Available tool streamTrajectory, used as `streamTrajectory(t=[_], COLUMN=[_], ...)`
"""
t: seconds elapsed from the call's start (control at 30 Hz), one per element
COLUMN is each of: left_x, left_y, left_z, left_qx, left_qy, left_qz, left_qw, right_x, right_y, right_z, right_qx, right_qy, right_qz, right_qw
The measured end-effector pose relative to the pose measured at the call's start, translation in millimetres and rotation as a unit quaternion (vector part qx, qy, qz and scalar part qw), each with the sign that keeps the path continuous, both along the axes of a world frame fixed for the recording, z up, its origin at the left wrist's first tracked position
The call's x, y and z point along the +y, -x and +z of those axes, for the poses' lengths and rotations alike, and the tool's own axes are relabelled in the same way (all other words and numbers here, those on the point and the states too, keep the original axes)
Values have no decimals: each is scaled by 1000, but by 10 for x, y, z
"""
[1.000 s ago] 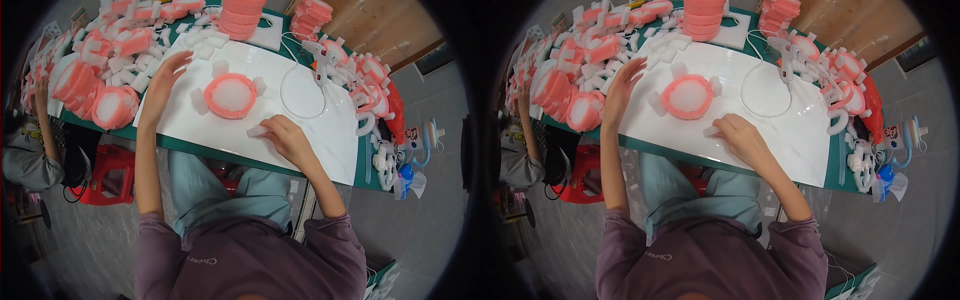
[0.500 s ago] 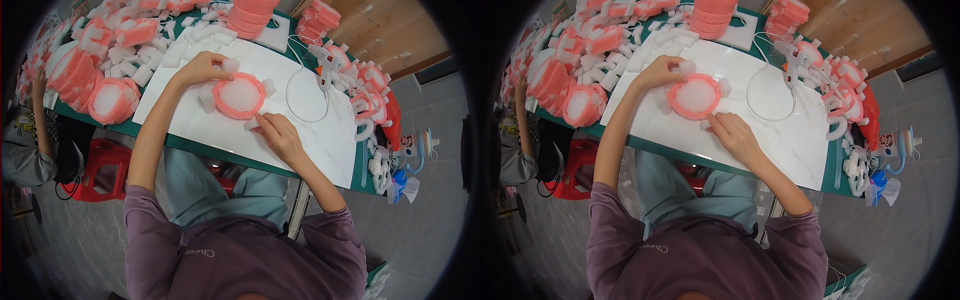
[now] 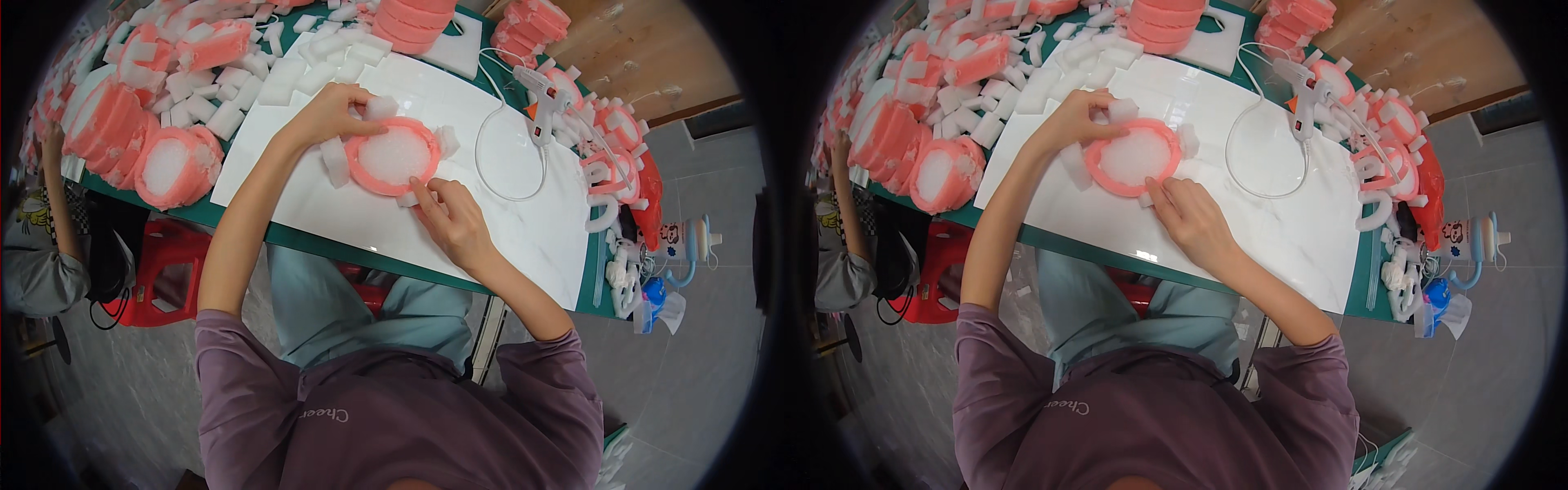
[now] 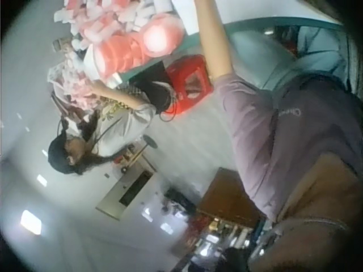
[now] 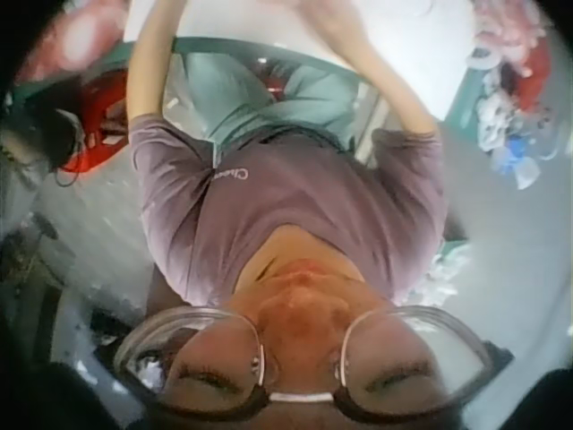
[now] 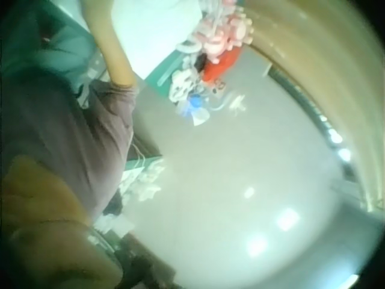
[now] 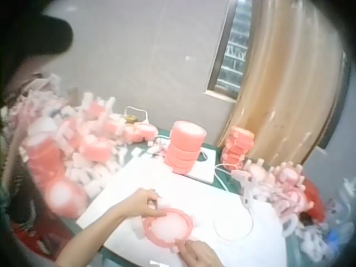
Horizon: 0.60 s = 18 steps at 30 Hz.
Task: Apply glue to foam rings and attach small foam blocks to assemble products.
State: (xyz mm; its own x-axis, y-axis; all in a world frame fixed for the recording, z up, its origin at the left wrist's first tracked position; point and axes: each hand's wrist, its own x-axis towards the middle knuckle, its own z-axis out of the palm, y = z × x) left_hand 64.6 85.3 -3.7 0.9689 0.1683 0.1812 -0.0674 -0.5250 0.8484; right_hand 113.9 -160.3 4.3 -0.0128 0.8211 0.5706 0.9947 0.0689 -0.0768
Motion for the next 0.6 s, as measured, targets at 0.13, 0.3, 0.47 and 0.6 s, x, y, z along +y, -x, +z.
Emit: streamTrajectory(t=[0.13, 0.3, 0.47, 0.6], left_x=[30, -14, -16, 12], left_y=[-3, -10, -6, -15], left_z=[-21, -57, -14, -40], left_qx=[-20, -60, -44, -29], left_qy=[-42, 19, 4, -6], left_qz=[-5, 3, -7, -12], left_qw=[999, 998, 999, 999], right_x=[4, 45, 100, 119], right_y=[-6, 13, -33, -73], right_z=[19, 73, 57, 25], right_qx=[-20, -42, -37, 3], right_qy=[14, -12, -16, -4], right_qz=[-9, -29, -3, 19], right_qw=[1000, 999, 999, 1000])
